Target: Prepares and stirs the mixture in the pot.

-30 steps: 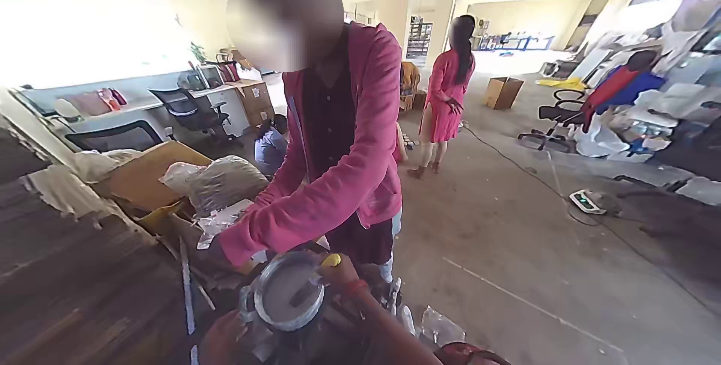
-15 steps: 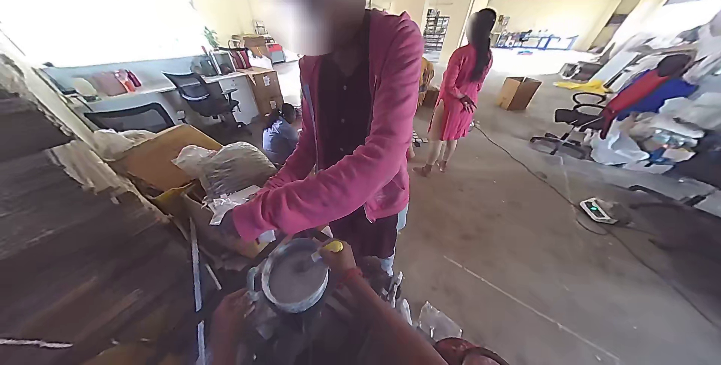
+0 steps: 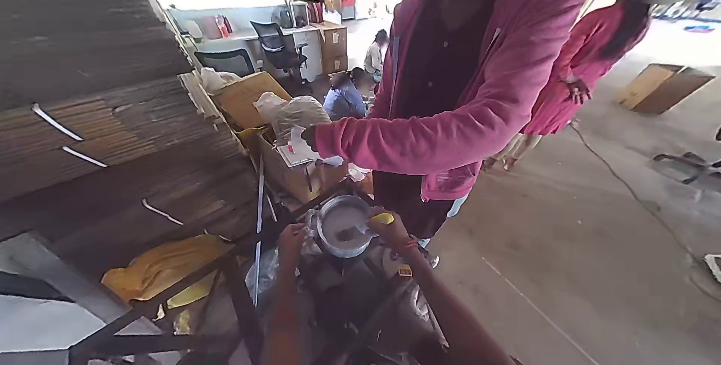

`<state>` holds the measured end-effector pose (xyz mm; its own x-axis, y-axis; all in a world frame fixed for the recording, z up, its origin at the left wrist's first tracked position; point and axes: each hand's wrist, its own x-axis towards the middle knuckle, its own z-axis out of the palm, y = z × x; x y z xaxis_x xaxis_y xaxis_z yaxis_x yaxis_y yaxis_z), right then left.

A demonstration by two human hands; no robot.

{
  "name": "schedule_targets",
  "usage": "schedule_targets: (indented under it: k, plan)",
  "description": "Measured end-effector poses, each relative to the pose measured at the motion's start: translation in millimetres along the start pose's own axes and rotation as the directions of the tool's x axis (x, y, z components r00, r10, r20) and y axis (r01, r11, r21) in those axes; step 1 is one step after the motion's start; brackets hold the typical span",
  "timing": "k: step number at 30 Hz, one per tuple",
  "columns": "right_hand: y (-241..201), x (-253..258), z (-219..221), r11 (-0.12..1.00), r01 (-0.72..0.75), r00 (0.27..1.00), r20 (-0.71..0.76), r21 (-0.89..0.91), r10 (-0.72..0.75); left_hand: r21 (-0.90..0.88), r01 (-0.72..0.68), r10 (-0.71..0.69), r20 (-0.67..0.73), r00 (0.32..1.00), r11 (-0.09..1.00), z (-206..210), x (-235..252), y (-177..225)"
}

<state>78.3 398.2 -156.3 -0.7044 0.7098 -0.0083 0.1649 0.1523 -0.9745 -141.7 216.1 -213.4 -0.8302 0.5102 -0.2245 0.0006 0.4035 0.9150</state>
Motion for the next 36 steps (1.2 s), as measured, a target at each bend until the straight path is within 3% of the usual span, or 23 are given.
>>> schedule_targets:
  k: [6,10,14,17,22,25,27,30,33,36]
  plan:
    - [11.2,12.8,1.4,1.000,-0.030,0.984,-0.175,-0.003,0.029,0.013,-0.009,0.009,-0.010,1.000,1.000,1.4,-1.2,-0.7]
    - [4.6,-2.5,8.3,0.990,-0.048,0.996,-0.071,0.133,0.057,0.029,-0.005,0.005,-0.015,1.000,1.000,-0.9,0.8,0.5]
    - [-9.4,-8.2,-14.1,0.995,-0.103,0.983,-0.155,-0.014,0.099,0.061,-0.024,0.025,-0.009,1.000,0.998,-1.5,-2.1,2.4]
    - [10.2,4.9,-6.2,0.996,-0.057,0.967,-0.252,-0.061,0.040,0.078,-0.042,0.043,-0.007,0.999,0.996,-1.5,-3.2,3.5]
    - [6.6,-15.5,5.8,0.989,-0.066,0.991,-0.103,0.134,0.080,0.095,-0.033,0.036,-0.026,0.999,0.995,-2.3,-3.3,5.2]
    - [-5.3,-17.4,-6.2,0.993,-0.118,0.973,-0.199,0.012,0.118,0.068,0.035,-0.033,-0.032,0.999,0.997,-1.3,-5.1,9.3]
    - [0.9,-8.1,-4.7,0.990,-0.085,0.955,-0.291,-0.114,0.049,0.053,0.042,-0.039,-0.043,0.998,0.998,-0.2,-4.1,8.4]
    - [7.0,0.0,4.7,0.991,-0.009,0.975,-0.219,-0.135,-0.021,0.045,0.011,-0.009,-0.047,0.999,0.999,-0.3,-2.1,4.5]
    - [-6.1,-7.4,2.4,0.994,-0.093,0.989,-0.119,-0.061,0.085,0.027,0.007,-0.006,-0.042,0.999,1.000,-2.0,-2.5,2.5]
    - [-14.3,-5.7,-6.3,0.979,-0.196,0.955,-0.238,-0.057,0.177,0.021,0.023,-0.022,-0.048,0.999,1.000,-1.7,-2.5,3.5]
